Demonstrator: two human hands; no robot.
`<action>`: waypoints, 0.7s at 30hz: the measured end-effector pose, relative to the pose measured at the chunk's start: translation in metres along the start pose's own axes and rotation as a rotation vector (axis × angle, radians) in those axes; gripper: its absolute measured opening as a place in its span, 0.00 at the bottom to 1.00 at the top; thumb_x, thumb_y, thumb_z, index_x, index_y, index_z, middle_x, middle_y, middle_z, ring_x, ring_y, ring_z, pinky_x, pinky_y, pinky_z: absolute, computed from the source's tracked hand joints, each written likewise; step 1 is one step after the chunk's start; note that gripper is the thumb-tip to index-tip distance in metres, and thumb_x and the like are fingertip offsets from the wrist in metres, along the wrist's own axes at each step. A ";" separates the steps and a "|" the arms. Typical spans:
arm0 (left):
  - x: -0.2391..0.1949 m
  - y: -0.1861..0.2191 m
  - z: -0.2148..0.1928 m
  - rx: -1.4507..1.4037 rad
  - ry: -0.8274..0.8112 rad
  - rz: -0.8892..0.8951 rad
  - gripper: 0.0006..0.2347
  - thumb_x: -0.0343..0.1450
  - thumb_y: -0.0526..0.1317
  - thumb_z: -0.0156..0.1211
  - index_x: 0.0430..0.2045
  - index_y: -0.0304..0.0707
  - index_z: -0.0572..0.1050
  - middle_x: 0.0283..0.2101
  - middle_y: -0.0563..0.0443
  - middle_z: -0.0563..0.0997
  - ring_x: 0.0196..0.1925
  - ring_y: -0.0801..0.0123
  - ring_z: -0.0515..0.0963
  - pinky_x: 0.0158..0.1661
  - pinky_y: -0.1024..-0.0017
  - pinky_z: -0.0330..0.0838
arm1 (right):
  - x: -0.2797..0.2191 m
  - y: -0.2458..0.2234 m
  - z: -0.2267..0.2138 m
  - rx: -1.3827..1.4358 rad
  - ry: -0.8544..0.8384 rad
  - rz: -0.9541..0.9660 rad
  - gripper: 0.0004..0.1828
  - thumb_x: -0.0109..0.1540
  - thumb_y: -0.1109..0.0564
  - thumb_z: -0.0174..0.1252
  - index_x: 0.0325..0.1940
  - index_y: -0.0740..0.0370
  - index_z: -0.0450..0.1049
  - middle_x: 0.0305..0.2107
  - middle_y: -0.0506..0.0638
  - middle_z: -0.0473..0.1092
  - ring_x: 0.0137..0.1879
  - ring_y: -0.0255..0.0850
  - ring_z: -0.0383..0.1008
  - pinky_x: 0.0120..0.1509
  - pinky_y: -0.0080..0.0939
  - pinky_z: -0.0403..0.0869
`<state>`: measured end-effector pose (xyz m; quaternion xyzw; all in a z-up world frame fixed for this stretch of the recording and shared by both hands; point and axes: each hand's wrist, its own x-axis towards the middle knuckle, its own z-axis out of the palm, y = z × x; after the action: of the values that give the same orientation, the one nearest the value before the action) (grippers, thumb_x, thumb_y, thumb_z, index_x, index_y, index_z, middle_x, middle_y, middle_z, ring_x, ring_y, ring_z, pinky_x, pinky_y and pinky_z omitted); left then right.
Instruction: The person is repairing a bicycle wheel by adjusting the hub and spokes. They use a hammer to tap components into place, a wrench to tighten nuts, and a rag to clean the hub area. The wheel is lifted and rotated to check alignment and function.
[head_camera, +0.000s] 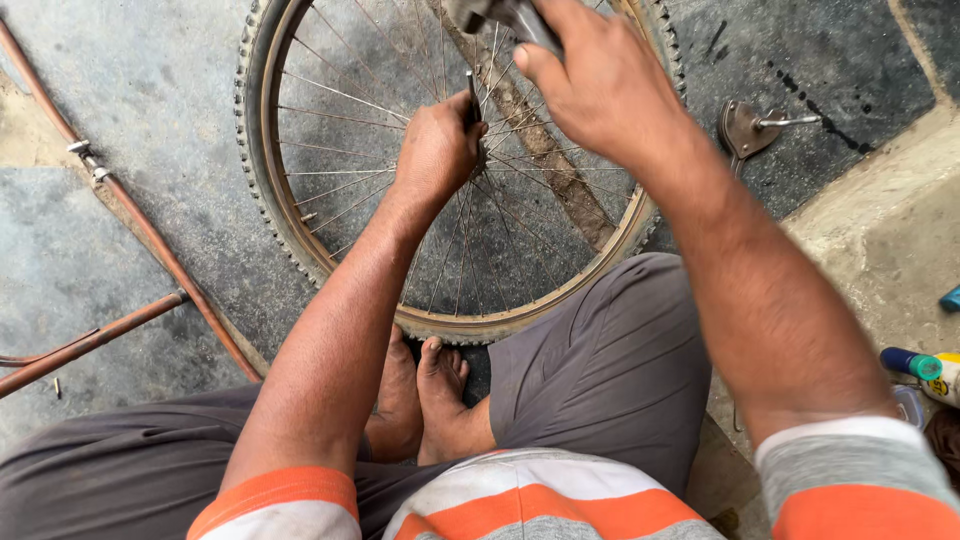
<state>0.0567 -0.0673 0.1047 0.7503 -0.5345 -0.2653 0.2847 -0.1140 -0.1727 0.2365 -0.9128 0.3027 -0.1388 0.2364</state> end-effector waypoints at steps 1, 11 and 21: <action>-0.003 0.000 0.000 -0.003 -0.003 0.008 0.06 0.70 0.38 0.65 0.36 0.35 0.78 0.32 0.39 0.84 0.37 0.47 0.84 0.41 0.54 0.77 | 0.007 -0.005 -0.002 -0.016 -0.033 -0.019 0.17 0.72 0.52 0.60 0.60 0.66 0.73 0.40 0.65 0.76 0.44 0.59 0.78 0.49 0.60 0.74; 0.004 -0.001 0.001 0.026 -0.095 -0.019 0.05 0.70 0.37 0.64 0.35 0.36 0.78 0.33 0.40 0.84 0.37 0.48 0.84 0.42 0.55 0.76 | 0.042 -0.011 -0.006 -0.281 -0.301 0.111 0.19 0.71 0.46 0.57 0.57 0.62 0.77 0.30 0.61 0.77 0.31 0.51 0.78 0.35 0.55 0.77; 0.016 0.005 -0.001 0.255 -0.321 -0.038 0.04 0.71 0.39 0.64 0.35 0.40 0.79 0.34 0.44 0.84 0.38 0.57 0.85 0.45 0.58 0.78 | 0.029 0.008 -0.020 -0.225 -0.407 0.263 0.19 0.69 0.46 0.57 0.56 0.60 0.77 0.34 0.61 0.77 0.36 0.50 0.77 0.41 0.56 0.75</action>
<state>0.0588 -0.0841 0.1074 0.7382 -0.5881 -0.3170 0.0933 -0.1032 -0.2032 0.2526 -0.8954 0.3782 0.1142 0.2055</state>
